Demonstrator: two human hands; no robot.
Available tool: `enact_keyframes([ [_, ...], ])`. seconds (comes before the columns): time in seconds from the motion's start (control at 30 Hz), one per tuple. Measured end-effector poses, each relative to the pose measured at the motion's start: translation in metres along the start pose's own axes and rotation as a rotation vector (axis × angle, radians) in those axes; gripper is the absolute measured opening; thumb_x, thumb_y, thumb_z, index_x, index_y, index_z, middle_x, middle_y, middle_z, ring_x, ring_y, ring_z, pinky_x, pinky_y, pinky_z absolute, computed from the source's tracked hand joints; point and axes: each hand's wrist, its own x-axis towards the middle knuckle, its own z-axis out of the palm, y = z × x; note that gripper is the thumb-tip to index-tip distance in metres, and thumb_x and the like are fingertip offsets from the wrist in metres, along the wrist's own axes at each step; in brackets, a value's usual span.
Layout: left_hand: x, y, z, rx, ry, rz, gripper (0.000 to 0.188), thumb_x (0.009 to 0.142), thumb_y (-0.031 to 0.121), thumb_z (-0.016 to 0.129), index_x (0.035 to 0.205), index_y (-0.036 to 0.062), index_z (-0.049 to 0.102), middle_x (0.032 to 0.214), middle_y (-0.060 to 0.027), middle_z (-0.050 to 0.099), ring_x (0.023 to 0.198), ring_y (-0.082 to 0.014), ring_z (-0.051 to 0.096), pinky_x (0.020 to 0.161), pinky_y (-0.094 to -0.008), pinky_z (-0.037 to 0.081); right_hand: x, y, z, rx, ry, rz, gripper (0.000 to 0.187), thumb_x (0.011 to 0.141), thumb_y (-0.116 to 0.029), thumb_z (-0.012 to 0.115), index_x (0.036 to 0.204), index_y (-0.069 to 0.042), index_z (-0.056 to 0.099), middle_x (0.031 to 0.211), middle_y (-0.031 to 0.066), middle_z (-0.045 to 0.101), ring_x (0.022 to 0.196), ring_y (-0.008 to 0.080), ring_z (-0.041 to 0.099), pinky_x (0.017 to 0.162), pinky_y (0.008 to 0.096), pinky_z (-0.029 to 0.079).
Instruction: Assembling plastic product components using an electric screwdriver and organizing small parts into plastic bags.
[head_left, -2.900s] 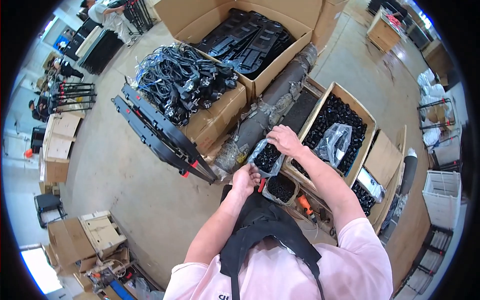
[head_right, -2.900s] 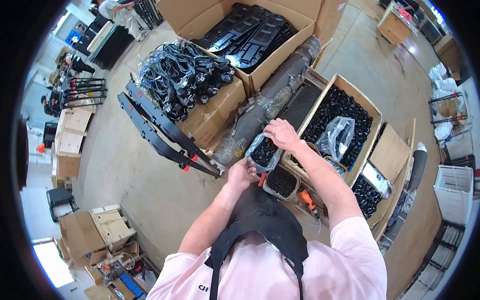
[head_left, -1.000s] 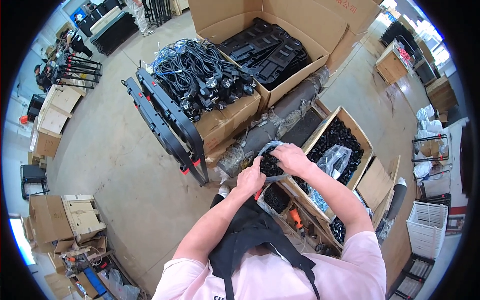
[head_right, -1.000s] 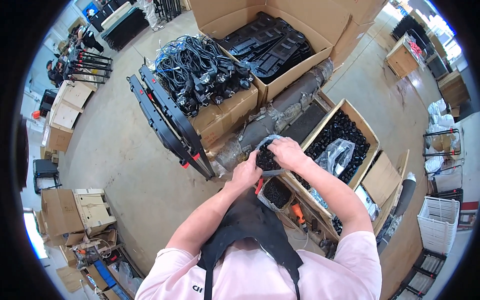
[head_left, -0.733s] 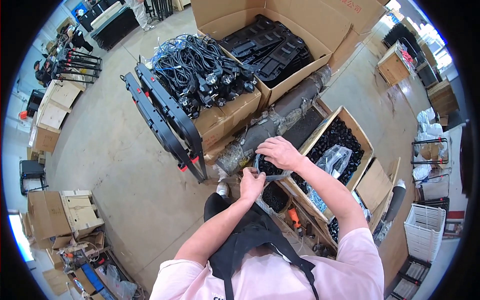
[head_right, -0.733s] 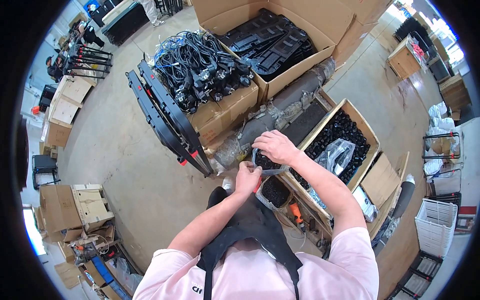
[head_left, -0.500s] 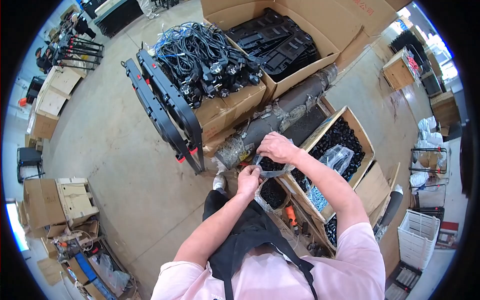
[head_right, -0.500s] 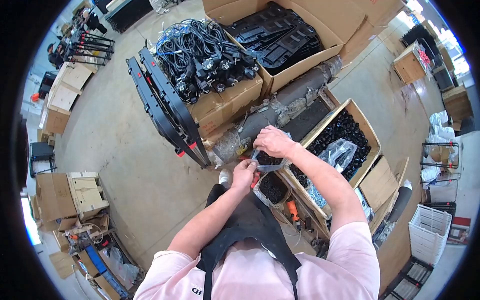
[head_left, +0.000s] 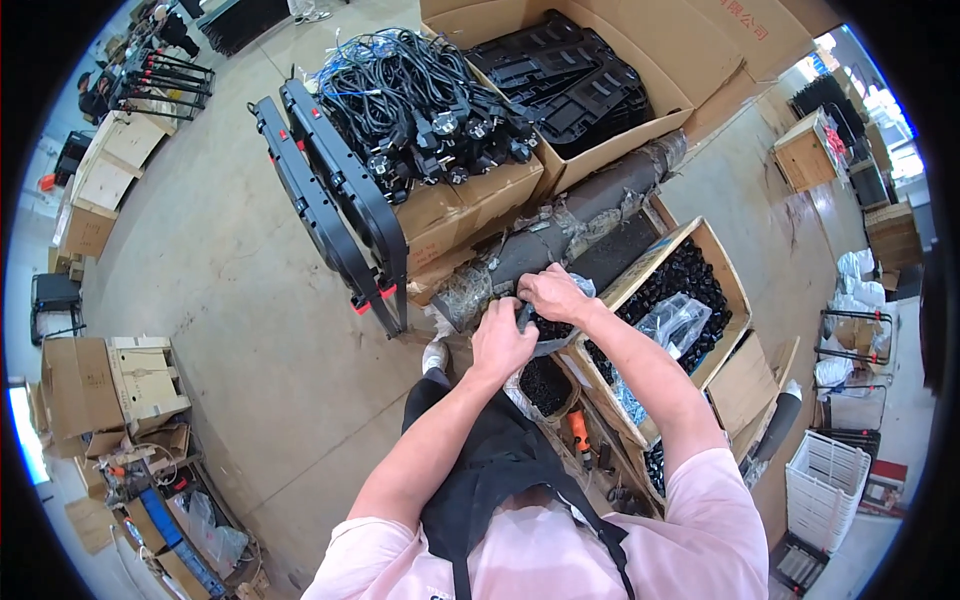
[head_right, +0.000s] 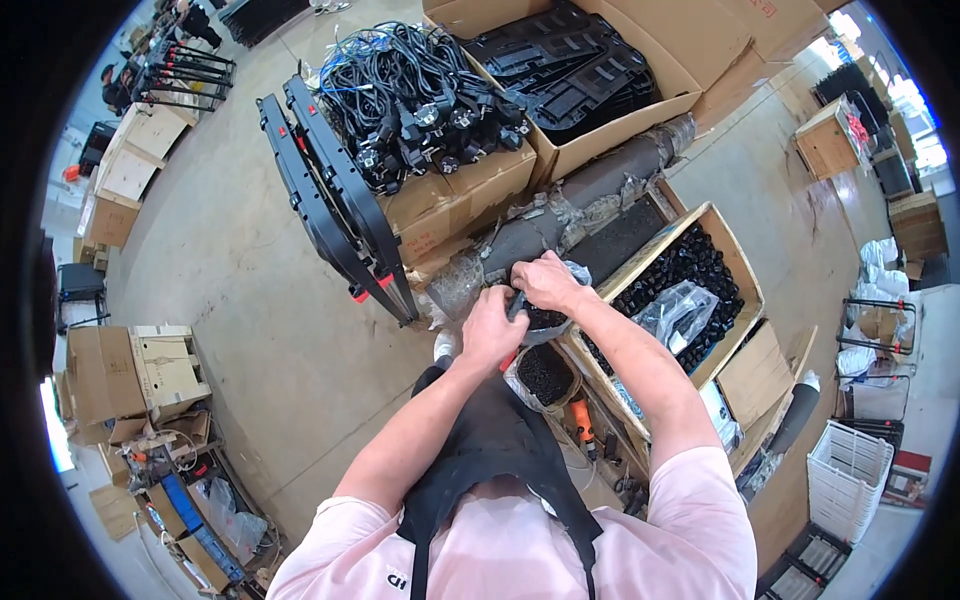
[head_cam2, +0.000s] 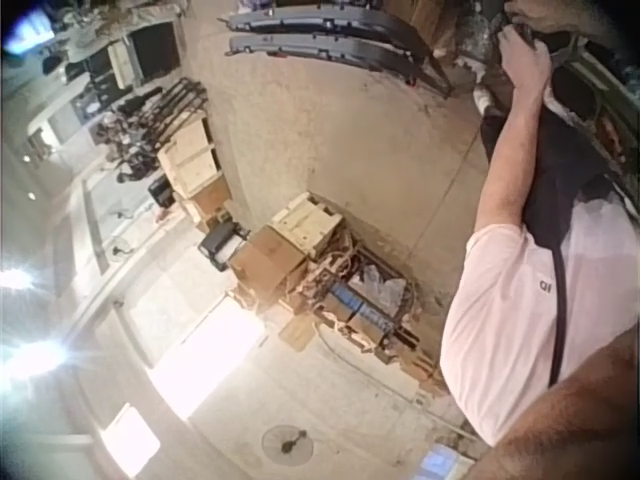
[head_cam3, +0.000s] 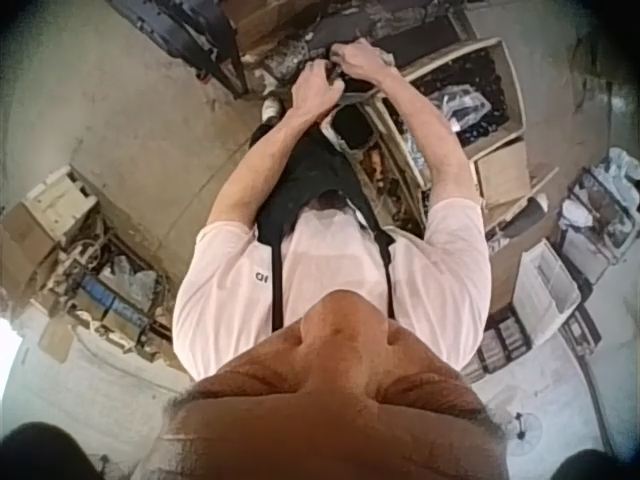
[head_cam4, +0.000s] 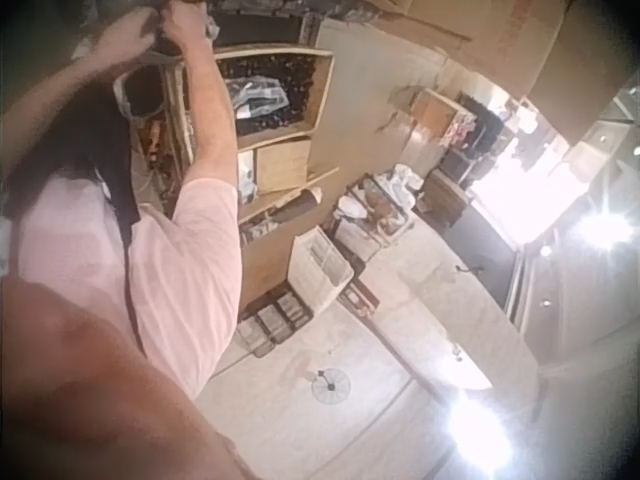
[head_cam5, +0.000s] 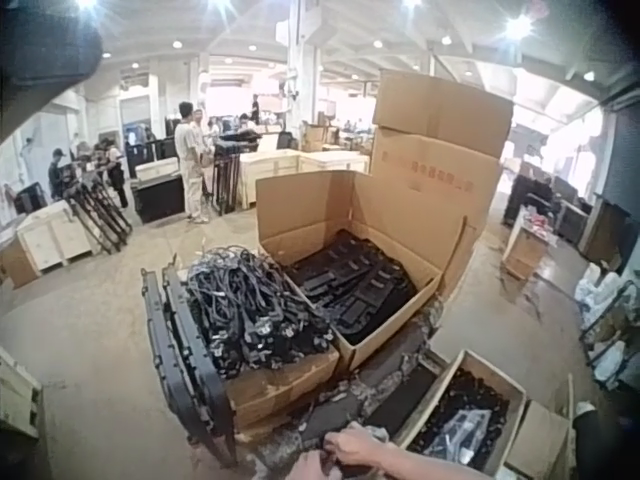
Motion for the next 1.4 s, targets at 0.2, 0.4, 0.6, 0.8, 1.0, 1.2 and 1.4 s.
enact_keyframes([
  [0.2,0.035,-0.006,0.023,0.435,0.006,0.342,0.021,0.091,0.019,0.066,0.104,0.0031,0.063,0.097,-0.0176,0.073,0.09,-0.0352,0.075,0.077,-0.0482,0.063,-0.011,0.009,-0.017,0.01,0.212,-0.086,0.019,0.092,-0.023,0.069,0.103,-0.008,0.073,0.094,0.0168,0.076,0.098,0.0379,0.071,0.096,0.0486,0.047],
  [0.4,0.038,-0.002,0.014,0.457,0.007,0.375,0.015,0.088,0.016,0.065,0.097,0.0043,0.062,0.09,-0.0169,0.073,0.083,-0.0351,0.075,0.072,-0.0477,0.063,-0.075,0.026,-0.071,-0.062,0.396,0.281,0.049,0.079,-0.034,0.084,0.116,-0.005,0.073,0.115,0.0167,0.074,0.11,0.0365,0.069,0.098,0.0469,0.052],
  [0.6,0.049,-0.004,0.012,0.554,-0.114,0.417,0.011,0.092,0.012,0.061,0.1,0.0031,0.063,0.091,-0.0169,0.074,0.085,-0.0335,0.076,0.072,-0.0465,0.063,-0.075,0.03,-0.051,0.278,0.286,0.518,0.041,0.086,-0.031,0.079,0.116,-0.002,0.077,0.112,0.0197,0.077,0.109,0.0364,0.072,0.097,0.0452,0.055],
  [0.8,0.049,-0.014,-0.002,0.425,-0.125,0.348,0.017,0.102,0.02,0.06,0.099,0.003,0.06,0.089,-0.0218,0.074,0.083,-0.0413,0.074,0.072,-0.0547,0.059,-0.059,0.071,-0.024,0.907,0.321,0.71,0.023,0.102,-0.021,0.069,0.109,-0.001,0.079,0.074,0.0056,0.07,0.064,0.0161,0.061,0.06,0.0353,0.05],
  [1.0,0.045,-0.016,-0.004,0.271,-0.125,0.223,0.021,0.106,0.023,0.058,0.103,0.0022,0.06,0.093,-0.0249,0.073,0.088,-0.0476,0.072,0.078,-0.0584,0.055,-0.041,0.081,-0.025,1.251,0.088,0.831,0.026,0.108,-0.025,0.063,0.088,-0.01,0.068,0.064,-0.0055,0.047,0.049,0.0082,0.031,0.046,0.03,0.02],
  [1.2,0.045,-0.008,-0.003,0.287,-0.136,0.19,0.022,0.105,0.023,0.057,0.098,0.0019,0.061,0.096,-0.0246,0.075,0.089,-0.0456,0.075,0.079,-0.058,0.058,-0.028,0.098,-0.016,1.242,0.129,0.877,0.027,0.107,-0.025,0.061,0.084,-0.011,0.063,0.065,-0.0039,0.044,0.05,0.01,0.03,0.047,0.0307,0.02],
  [1.4,0.048,0.001,0.001,0.291,-0.116,0.145,0.025,0.105,0.025,0.056,0.098,0.0019,0.063,0.094,-0.0242,0.075,0.089,-0.0446,0.075,0.078,-0.0569,0.059,-0.025,0.1,-0.009,0.629,0.382,0.761,0.028,0.103,-0.025,0.063,0.111,0.0,0.072,0.103,0.0151,0.075,0.097,0.0305,0.071,0.083,0.0435,0.055],
])
